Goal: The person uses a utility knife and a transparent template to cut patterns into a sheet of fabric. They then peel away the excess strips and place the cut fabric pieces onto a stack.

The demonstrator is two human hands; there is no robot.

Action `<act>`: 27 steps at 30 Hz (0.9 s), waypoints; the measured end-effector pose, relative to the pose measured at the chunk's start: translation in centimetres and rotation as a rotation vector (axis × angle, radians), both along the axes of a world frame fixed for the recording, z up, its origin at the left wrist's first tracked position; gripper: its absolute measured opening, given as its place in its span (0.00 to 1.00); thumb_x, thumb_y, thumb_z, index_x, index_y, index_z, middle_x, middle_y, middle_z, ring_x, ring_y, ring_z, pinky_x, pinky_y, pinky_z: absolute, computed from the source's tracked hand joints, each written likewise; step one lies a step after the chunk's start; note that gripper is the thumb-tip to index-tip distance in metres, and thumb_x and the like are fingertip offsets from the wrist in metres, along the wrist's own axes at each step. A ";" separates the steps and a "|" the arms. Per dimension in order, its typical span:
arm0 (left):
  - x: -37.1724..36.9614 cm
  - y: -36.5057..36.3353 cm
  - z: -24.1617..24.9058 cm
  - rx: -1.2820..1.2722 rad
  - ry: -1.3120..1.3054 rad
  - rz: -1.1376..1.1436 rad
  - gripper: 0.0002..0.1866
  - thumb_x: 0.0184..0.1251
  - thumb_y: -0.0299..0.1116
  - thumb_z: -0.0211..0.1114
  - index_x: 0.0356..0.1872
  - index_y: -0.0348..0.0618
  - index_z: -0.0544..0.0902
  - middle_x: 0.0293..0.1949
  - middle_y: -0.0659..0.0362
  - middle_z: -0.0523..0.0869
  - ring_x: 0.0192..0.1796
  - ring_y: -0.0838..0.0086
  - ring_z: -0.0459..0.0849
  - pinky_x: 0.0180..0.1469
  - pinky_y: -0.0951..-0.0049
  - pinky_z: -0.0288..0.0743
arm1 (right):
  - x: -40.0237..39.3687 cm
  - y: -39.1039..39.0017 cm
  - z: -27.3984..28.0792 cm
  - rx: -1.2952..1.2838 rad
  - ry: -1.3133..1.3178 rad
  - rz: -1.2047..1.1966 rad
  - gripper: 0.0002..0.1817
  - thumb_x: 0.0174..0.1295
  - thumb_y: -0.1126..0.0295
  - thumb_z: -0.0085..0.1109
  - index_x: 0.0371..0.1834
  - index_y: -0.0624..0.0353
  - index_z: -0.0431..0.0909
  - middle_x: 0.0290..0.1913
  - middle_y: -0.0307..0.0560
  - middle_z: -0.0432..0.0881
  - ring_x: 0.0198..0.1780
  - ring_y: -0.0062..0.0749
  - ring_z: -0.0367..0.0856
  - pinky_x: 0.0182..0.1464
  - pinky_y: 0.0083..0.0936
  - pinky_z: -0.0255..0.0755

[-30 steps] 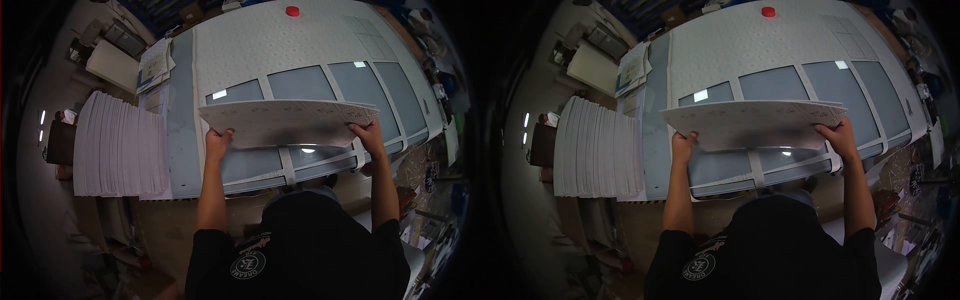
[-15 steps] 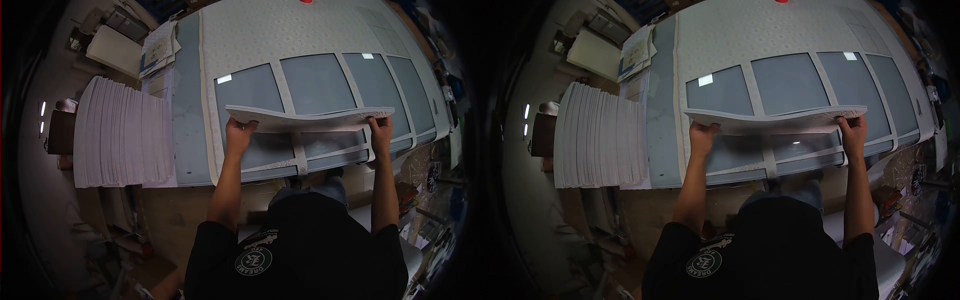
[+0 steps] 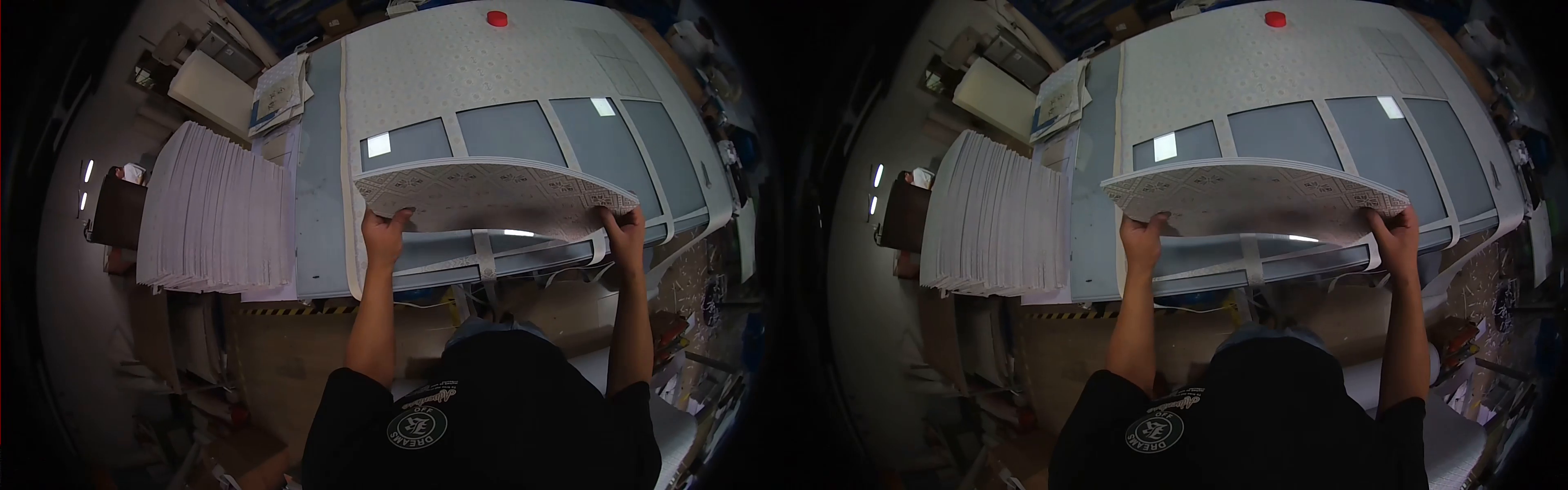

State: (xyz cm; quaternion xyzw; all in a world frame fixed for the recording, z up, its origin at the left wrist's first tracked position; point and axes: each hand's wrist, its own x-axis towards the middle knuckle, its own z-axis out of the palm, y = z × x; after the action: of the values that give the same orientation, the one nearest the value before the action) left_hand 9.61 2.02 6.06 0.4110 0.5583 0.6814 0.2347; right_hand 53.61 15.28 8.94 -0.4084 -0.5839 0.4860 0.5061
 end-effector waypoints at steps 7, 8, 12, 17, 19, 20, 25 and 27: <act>3.1 -6.7 12.8 -0.041 0.148 -0.114 0.21 0.59 0.18 0.78 0.53 0.35 0.82 0.44 0.54 0.91 0.47 0.70 0.90 0.52 0.68 0.84 | 5.6 -7.8 13.9 0.113 -0.658 0.483 0.29 0.54 0.81 0.66 0.63 0.60 0.78 0.40 0.47 0.88 0.42 0.32 0.89 0.50 0.28 0.81; 3.9 -7.7 14.2 -0.113 0.243 -0.141 0.21 0.58 0.19 0.80 0.51 0.35 0.83 0.41 0.55 0.92 0.44 0.70 0.90 0.49 0.69 0.84 | 5.1 -8.8 14.1 0.123 -0.648 0.490 0.29 0.54 0.81 0.66 0.63 0.60 0.78 0.40 0.47 0.88 0.42 0.32 0.89 0.50 0.28 0.81; 7.6 -10.4 18.4 -0.094 0.765 -0.239 0.25 0.52 0.35 0.86 0.47 0.37 0.83 0.34 0.57 0.89 0.34 0.66 0.86 0.40 0.69 0.78 | 2.2 -12.0 11.9 0.265 -0.658 0.666 0.35 0.50 0.79 0.66 0.67 0.52 0.79 0.48 0.57 0.88 0.47 0.58 0.88 0.50 0.38 0.82; 8.3 -12.6 18.2 -0.048 0.821 0.160 0.36 0.57 0.39 0.84 0.63 0.37 0.76 0.60 0.48 0.81 0.60 0.56 0.80 0.62 0.60 0.73 | 0.1 -13.9 6.4 0.194 -0.311 0.771 0.34 0.55 0.80 0.63 0.70 0.56 0.76 0.52 0.52 0.89 0.49 0.42 0.90 0.54 0.34 0.80; 7.7 -13.8 18.1 -0.031 0.908 0.382 0.41 0.60 0.40 0.82 0.71 0.37 0.71 0.69 0.44 0.74 0.69 0.53 0.74 0.71 0.56 0.68 | -0.9 -14.5 5.5 0.027 -0.128 0.696 0.27 0.62 0.83 0.56 0.67 0.66 0.77 0.49 0.42 0.85 0.49 0.28 0.82 0.55 0.28 0.76; 7.3 -14.8 17.4 -0.093 0.889 0.407 0.45 0.62 0.40 0.80 0.75 0.37 0.65 0.71 0.42 0.70 0.73 0.50 0.68 0.75 0.53 0.62 | -1.5 -14.6 4.8 0.046 -0.128 0.710 0.27 0.62 0.83 0.56 0.67 0.66 0.77 0.49 0.42 0.85 0.49 0.28 0.82 0.55 0.28 0.76; 4.2 -18.7 11.3 -0.238 0.661 0.431 0.47 0.68 0.41 0.76 0.80 0.36 0.57 0.75 0.40 0.66 0.77 0.48 0.65 0.78 0.51 0.58 | -6.2 -15.5 3.6 -0.161 0.379 0.505 0.27 0.71 0.79 0.56 0.74 0.66 0.69 0.63 0.48 0.81 0.61 0.28 0.79 0.65 0.27 0.72; 4.0 -19.9 9.1 -0.313 0.240 0.247 0.41 0.77 0.41 0.67 0.81 0.36 0.56 0.78 0.41 0.64 0.77 0.48 0.67 0.78 0.52 0.61 | -8.6 -15.6 2.5 -0.144 0.435 0.413 0.27 0.72 0.78 0.56 0.75 0.67 0.66 0.64 0.48 0.80 0.62 0.28 0.78 0.66 0.28 0.71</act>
State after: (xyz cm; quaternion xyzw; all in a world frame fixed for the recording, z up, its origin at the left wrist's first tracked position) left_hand 13.64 -17.92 15.12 0.3764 0.7270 0.5563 0.1423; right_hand 44.99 -0.32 11.45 -0.2025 -0.4966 0.6946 0.4795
